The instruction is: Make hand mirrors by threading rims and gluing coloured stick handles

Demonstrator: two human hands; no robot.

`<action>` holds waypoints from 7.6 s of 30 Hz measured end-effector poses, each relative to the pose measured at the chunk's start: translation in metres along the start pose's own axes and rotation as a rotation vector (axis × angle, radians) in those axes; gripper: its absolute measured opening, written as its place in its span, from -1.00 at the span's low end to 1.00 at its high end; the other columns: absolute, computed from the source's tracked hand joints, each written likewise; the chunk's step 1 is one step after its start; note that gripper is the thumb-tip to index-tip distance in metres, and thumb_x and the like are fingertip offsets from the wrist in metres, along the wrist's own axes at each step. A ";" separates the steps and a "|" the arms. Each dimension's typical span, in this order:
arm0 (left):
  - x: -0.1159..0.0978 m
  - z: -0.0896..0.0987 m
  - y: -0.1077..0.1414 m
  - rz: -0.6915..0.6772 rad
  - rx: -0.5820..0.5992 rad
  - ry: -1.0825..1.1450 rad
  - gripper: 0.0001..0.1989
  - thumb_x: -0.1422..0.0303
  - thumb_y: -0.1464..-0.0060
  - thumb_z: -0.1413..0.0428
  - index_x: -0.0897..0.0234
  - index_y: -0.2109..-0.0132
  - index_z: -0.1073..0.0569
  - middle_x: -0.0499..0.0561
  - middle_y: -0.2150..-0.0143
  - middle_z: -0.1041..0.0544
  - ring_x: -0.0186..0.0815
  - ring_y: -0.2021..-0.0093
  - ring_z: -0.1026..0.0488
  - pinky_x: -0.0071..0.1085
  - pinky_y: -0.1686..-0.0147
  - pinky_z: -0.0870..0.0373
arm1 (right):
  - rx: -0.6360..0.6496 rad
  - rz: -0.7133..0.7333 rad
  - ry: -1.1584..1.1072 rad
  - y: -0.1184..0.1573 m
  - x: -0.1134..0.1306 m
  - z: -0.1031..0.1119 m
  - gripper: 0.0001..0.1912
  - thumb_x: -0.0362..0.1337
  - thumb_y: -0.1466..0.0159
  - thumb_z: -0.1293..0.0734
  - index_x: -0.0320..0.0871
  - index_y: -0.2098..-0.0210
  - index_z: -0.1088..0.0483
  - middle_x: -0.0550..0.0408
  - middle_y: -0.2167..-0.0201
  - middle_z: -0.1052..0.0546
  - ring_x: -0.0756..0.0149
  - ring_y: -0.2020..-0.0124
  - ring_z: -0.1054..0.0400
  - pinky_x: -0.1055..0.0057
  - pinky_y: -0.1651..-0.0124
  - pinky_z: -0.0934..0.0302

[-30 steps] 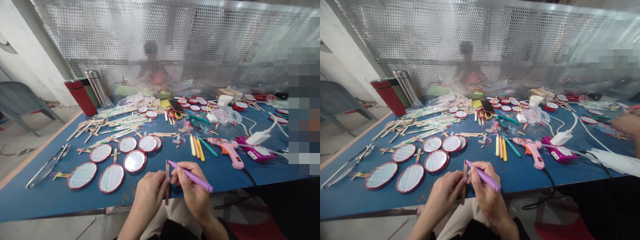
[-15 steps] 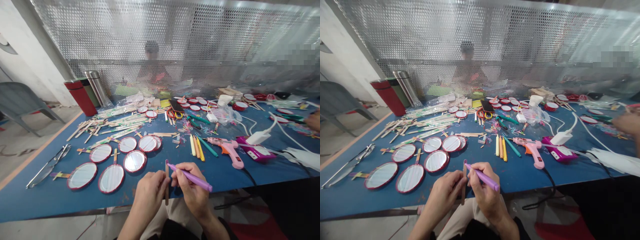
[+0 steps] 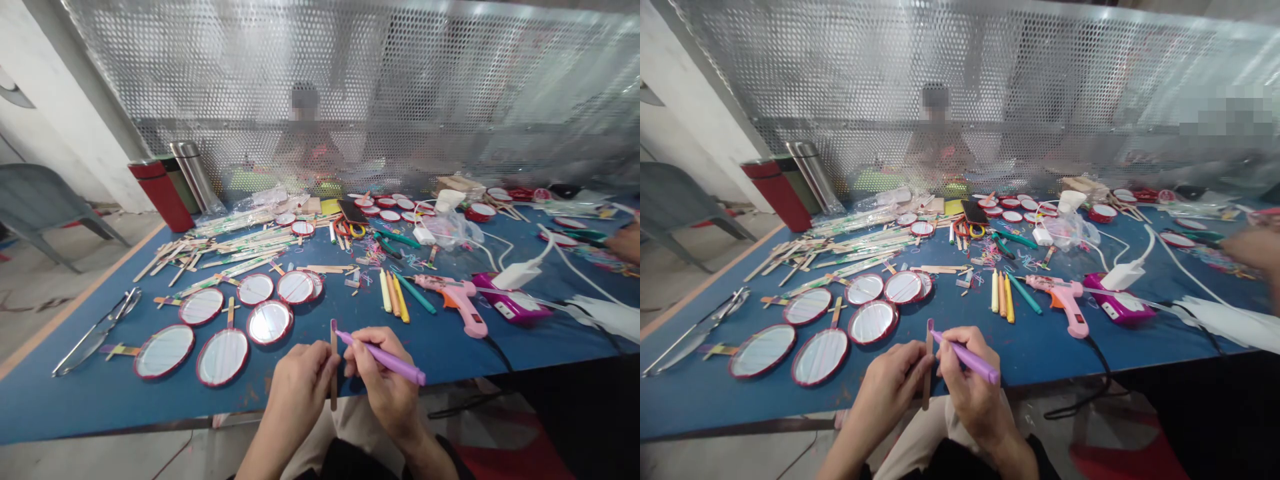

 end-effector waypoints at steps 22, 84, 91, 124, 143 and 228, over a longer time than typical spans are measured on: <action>0.002 -0.001 0.001 0.024 0.019 0.045 -0.73 0.39 -0.24 0.05 0.23 0.46 -0.30 -0.08 0.52 -0.44 -0.35 0.46 -0.39 -0.51 0.45 -0.20 | -0.031 0.015 -0.013 0.000 0.000 0.000 -0.94 -0.34 -0.33 -0.26 -0.10 0.23 -0.37 0.21 0.46 -0.47 0.46 0.55 -0.40 0.52 0.47 -0.30; 0.005 -0.004 0.002 0.045 0.042 0.053 -0.71 0.32 -0.26 0.08 0.24 0.44 -0.33 -0.07 0.50 -0.44 -0.33 0.43 -0.39 -0.49 0.43 -0.21 | 0.019 0.045 -0.018 -0.002 0.005 -0.002 -0.92 -0.36 -0.34 -0.25 -0.10 0.20 -0.36 0.18 0.43 -0.47 0.45 0.52 -0.41 0.52 0.45 -0.31; 0.003 -0.002 0.002 0.036 0.035 0.038 -0.71 0.34 -0.26 0.08 0.24 0.45 -0.32 -0.07 0.51 -0.44 -0.33 0.45 -0.39 -0.49 0.44 -0.20 | 0.016 0.032 -0.027 0.000 0.002 -0.002 -0.94 -0.35 -0.34 -0.25 -0.10 0.22 -0.36 0.19 0.45 -0.45 0.45 0.52 -0.40 0.51 0.43 -0.31; 0.004 -0.002 0.001 0.052 0.028 0.058 -0.70 0.34 -0.26 0.08 0.23 0.46 -0.31 -0.06 0.49 -0.47 -0.33 0.43 -0.41 -0.49 0.43 -0.22 | -0.005 0.019 -0.023 0.001 0.002 -0.002 -0.95 -0.32 -0.33 -0.26 -0.12 0.24 -0.37 0.18 0.46 -0.47 0.44 0.56 -0.40 0.50 0.47 -0.32; 0.005 -0.003 0.001 0.070 0.052 0.074 -0.71 0.33 -0.26 0.09 0.25 0.43 -0.35 -0.02 0.47 -0.49 -0.31 0.40 -0.43 -0.49 0.42 -0.24 | 0.020 0.041 -0.010 0.000 0.004 -0.002 -0.92 -0.36 -0.34 -0.25 -0.08 0.22 -0.36 0.21 0.44 -0.46 0.46 0.52 -0.41 0.51 0.42 -0.33; 0.019 -0.008 -0.001 0.245 0.006 0.410 -0.72 0.18 -0.24 0.13 0.16 0.41 -0.25 -0.12 0.61 -0.48 -0.33 0.57 -0.45 -0.49 0.49 -0.28 | 0.221 -0.246 1.529 -0.090 -0.029 0.063 -0.78 -0.31 -0.26 -0.22 -0.21 0.24 -0.49 -0.12 0.29 -0.58 0.04 0.27 -0.52 0.33 0.35 -0.27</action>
Point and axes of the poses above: each hand's wrist, its own y-axis away from the middle knuckle, its own z-axis out of the back of the hand, x = y × z, the point moved 7 cm from there along -y, towards the middle knuckle
